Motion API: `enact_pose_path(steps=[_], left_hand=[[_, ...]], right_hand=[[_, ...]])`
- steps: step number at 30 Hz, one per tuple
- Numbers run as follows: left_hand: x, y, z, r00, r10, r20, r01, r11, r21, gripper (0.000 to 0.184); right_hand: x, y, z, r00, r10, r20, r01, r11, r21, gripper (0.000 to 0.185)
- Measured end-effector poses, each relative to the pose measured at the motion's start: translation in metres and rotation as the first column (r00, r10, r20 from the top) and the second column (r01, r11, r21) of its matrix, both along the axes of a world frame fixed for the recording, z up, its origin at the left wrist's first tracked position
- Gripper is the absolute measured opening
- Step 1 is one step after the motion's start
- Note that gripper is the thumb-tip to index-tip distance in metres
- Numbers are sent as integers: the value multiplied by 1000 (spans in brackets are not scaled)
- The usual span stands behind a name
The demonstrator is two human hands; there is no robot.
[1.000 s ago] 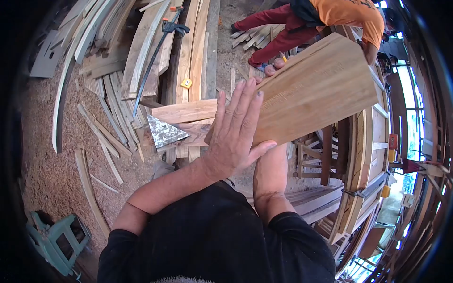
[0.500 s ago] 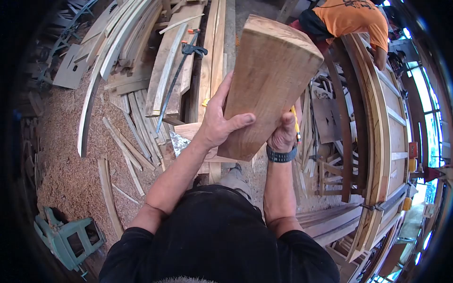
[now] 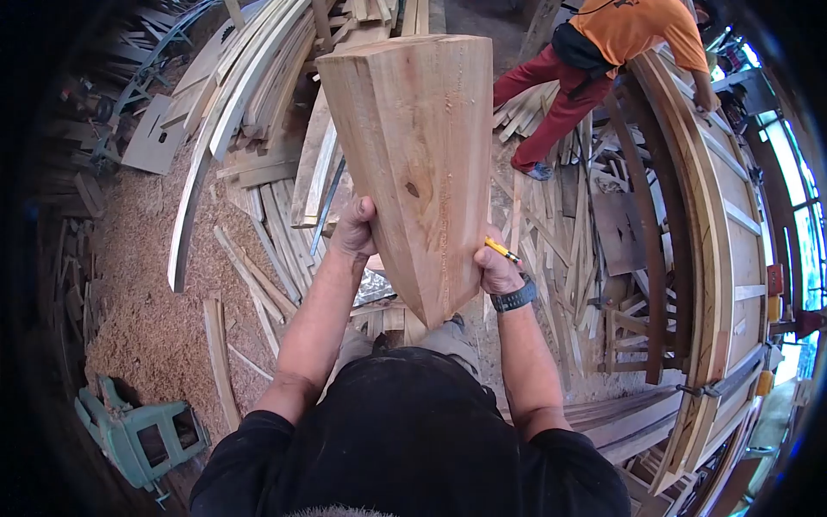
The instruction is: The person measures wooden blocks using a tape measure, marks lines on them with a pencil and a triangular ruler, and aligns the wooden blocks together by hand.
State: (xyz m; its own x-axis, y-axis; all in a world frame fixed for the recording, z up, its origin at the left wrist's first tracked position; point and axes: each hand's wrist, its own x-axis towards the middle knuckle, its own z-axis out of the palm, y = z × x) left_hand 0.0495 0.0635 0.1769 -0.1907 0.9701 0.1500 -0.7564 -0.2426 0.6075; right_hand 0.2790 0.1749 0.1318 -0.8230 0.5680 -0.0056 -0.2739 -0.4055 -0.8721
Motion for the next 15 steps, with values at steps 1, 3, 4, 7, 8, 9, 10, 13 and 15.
enact_pose_path(steps=[1,3,4,7,8,9,10,13,15], left_hand=[[-5,1,-9,999,-35,17,35,999,-8,99],[-9,1,-7,999,-36,-18,37,999,8,100],[-11,2,-6,998,-41,-50,43,999,31,101],[-11,7,9,982,42,-182,-35,998,47,112],[-16,11,13,982,44,-186,-36,998,44,112],[-22,14,18,946,95,-309,-93,995,21,116],[-24,15,22,893,140,-428,-152,988,6,120],[0,17,41,813,299,-499,-303,950,76,130],[4,15,41,777,381,-502,-354,923,151,125]], right_hand=[[0,0,2,999,22,27,-21,1000,-17,116],[-10,-14,22,999,-31,20,31,1000,4,104],[-15,-21,29,996,-87,15,87,996,32,93],[-19,-34,32,983,-182,-25,184,979,93,90],[-22,-37,33,983,-180,-29,182,979,90,90],[-25,-40,34,974,-222,-41,225,970,90,89],[-27,-40,35,963,-264,-54,268,959,91,88],[-32,-19,23,955,-293,-34,293,930,224,93],[-42,-17,16,944,-322,-77,331,912,242,95]])
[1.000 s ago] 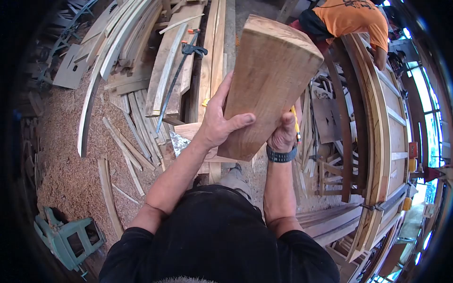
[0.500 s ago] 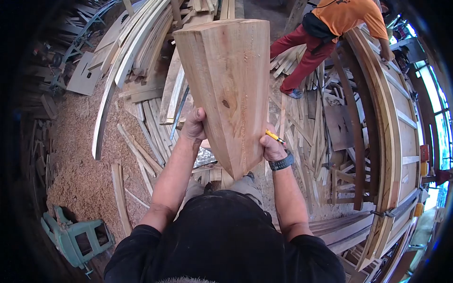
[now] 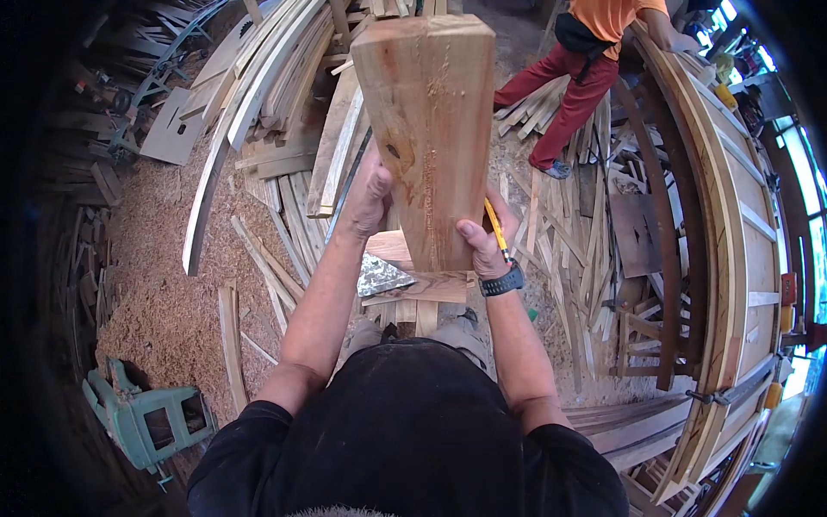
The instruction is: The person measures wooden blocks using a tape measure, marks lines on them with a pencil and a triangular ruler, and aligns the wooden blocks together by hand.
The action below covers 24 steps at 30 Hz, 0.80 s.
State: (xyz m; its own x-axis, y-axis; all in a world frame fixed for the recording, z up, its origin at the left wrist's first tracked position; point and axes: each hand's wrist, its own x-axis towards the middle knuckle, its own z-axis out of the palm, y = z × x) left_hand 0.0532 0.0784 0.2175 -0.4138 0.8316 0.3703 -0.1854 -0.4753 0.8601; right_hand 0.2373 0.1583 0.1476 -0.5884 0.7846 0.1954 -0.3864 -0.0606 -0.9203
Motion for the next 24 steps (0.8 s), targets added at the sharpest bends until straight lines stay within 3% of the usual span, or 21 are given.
enact_pose_path(steps=[1,3,5,8,15,17,18,19,21,22,24], left_hand=[[-2,-2,2,1000,5,-5,-5,1000,3,125],[-5,-8,3,991,-64,-114,40,978,-206,116],[-13,-7,-21,996,-87,-28,79,972,-220,106],[-14,-11,-41,954,-82,289,118,987,-111,91],[-17,-18,-53,937,-42,347,82,991,-102,86],[-16,-16,-48,950,-24,311,56,994,-93,86],[-16,-15,-47,963,-10,271,32,996,-77,85],[-16,-13,-47,962,-7,272,30,996,-80,85],[-15,-11,-49,957,-6,288,37,994,-104,87],[-13,-10,-51,956,-2,293,35,993,-109,87],[-9,-8,-47,966,76,247,-53,994,-95,91]], right_hand=[[-6,3,-5,999,-36,-39,37,999,33,97],[-6,6,-20,998,-66,-4,66,992,106,100],[-11,3,-29,975,-218,49,190,923,335,100],[-19,-14,-33,963,-257,80,218,920,325,103],[-25,-22,-32,956,-262,129,190,894,405,107],[-29,-19,-39,983,-166,80,139,954,266,107],[-32,-17,-43,991,-131,12,124,957,262,98],[-36,-14,-46,992,-129,13,121,958,259,98],[-39,-8,-49,994,-110,-24,109,992,-60,86],[-35,-4,-51,992,-127,5,127,988,-89,76],[-32,3,-51,985,-171,25,172,974,-146,74]])
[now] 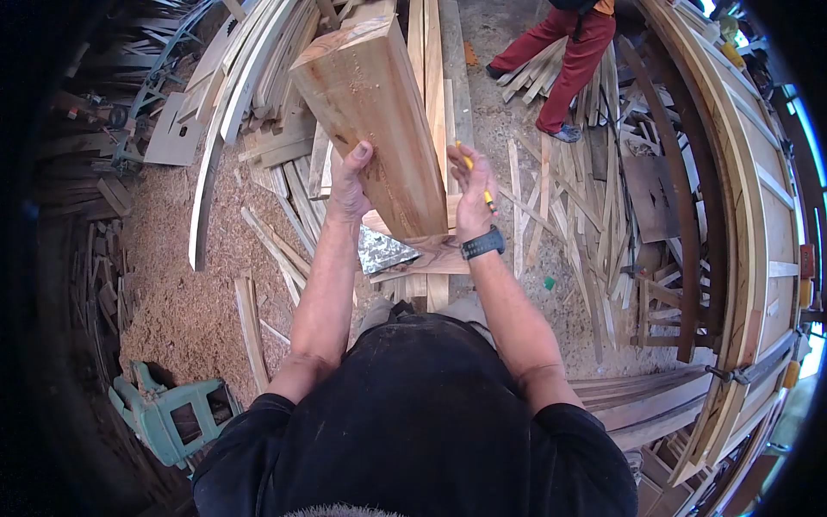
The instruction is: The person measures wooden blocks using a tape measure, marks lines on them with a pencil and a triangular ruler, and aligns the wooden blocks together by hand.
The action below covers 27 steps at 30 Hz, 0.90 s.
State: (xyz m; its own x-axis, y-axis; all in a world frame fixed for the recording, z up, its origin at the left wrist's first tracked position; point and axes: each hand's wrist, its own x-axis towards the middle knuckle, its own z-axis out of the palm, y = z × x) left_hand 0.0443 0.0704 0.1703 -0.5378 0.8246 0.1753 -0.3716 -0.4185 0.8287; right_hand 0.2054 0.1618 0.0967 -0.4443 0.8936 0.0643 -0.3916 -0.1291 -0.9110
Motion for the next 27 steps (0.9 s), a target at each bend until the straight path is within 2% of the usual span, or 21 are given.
enact_pose_path(steps=[2,6,10,14,16,19,23,27], left_hand=[[3,3,5,997,52,-49,-52,999,-2,94],[2,9,5,974,143,-177,-148,989,-17,100],[5,10,-6,967,162,-195,-173,984,-41,98],[12,6,-7,975,137,-177,-151,986,-64,97],[16,5,-2,991,97,-90,-103,993,-64,97],[18,5,-5,989,116,-90,-122,991,-60,97],[20,3,-8,986,136,-99,-143,987,-75,95],[17,-1,-11,995,85,-60,-90,993,-82,93]], right_hand=[[6,7,-3,998,-65,-1,65,995,-79,70],[19,17,-6,998,6,59,-5,1000,-25,71],[17,15,5,996,60,71,-60,998,0,70],[16,10,11,986,144,88,-154,981,122,80],[13,9,10,977,187,103,-204,960,192,94],[12,5,24,958,266,108,-280,948,153,103],[11,1,31,949,285,133,-300,947,113,102],[9,-4,25,963,233,135,-250,961,120,101]])
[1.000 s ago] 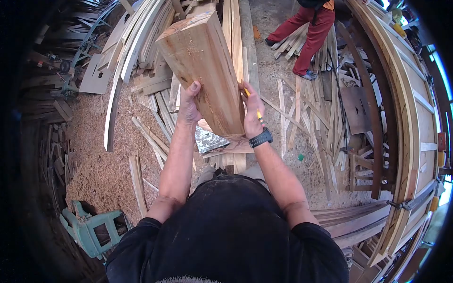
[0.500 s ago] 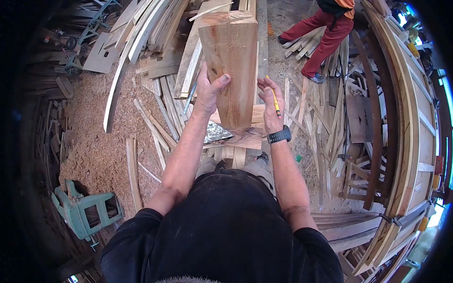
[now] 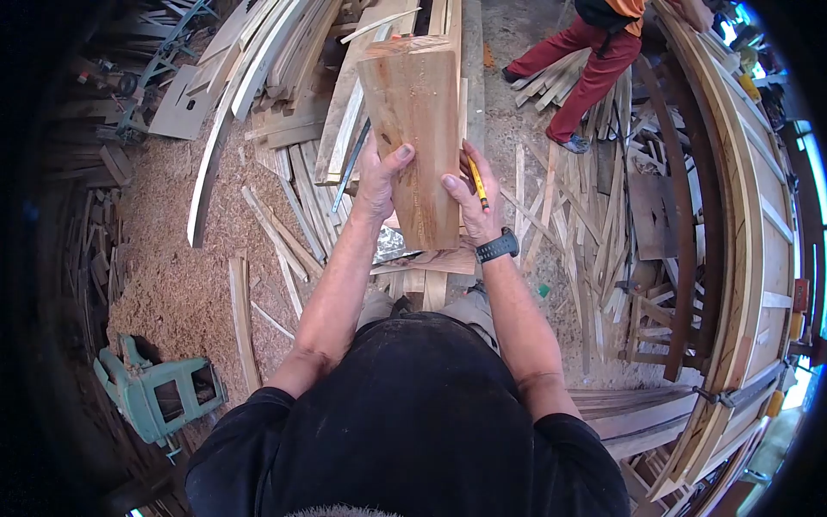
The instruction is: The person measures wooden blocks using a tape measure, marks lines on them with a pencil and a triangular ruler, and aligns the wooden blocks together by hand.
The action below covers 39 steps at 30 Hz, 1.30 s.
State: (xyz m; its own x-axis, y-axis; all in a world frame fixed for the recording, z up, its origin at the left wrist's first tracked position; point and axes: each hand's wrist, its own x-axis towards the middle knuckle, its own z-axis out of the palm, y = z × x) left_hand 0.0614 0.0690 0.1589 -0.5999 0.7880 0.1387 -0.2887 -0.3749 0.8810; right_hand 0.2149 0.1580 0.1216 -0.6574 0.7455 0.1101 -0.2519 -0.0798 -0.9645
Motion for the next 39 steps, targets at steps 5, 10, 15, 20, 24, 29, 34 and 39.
enact_pose_path(steps=[5,10,15,20,24,29,34,39], left_hand=[[-7,-3,-15,999,-44,6,44,999,-15,91],[-8,-16,-16,990,-109,87,111,994,-15,91],[-10,-16,-23,993,-65,95,66,998,-10,90],[-13,-18,-24,994,-6,113,6,1000,0,90],[-21,-22,-24,995,-11,102,10,1000,5,91],[-20,-24,-16,994,-70,80,69,998,12,93],[-10,-22,-4,996,-62,57,61,998,10,93],[-9,-22,-21,992,-81,94,80,997,7,91]], right_hand=[[-2,-3,-1,997,2,-78,-5,999,-47,99],[0,-15,-4,995,-94,-23,94,995,35,102],[-2,-10,-10,996,-91,-14,92,992,84,90],[4,10,-26,988,-83,-127,52,970,-236,68],[14,9,-22,991,-78,-104,65,990,-125,66],[16,2,-6,998,-13,-64,15,999,32,77],[10,3,-3,996,16,-91,-13,1000,28,85],[8,1,3,997,36,-67,-32,998,63,88]])
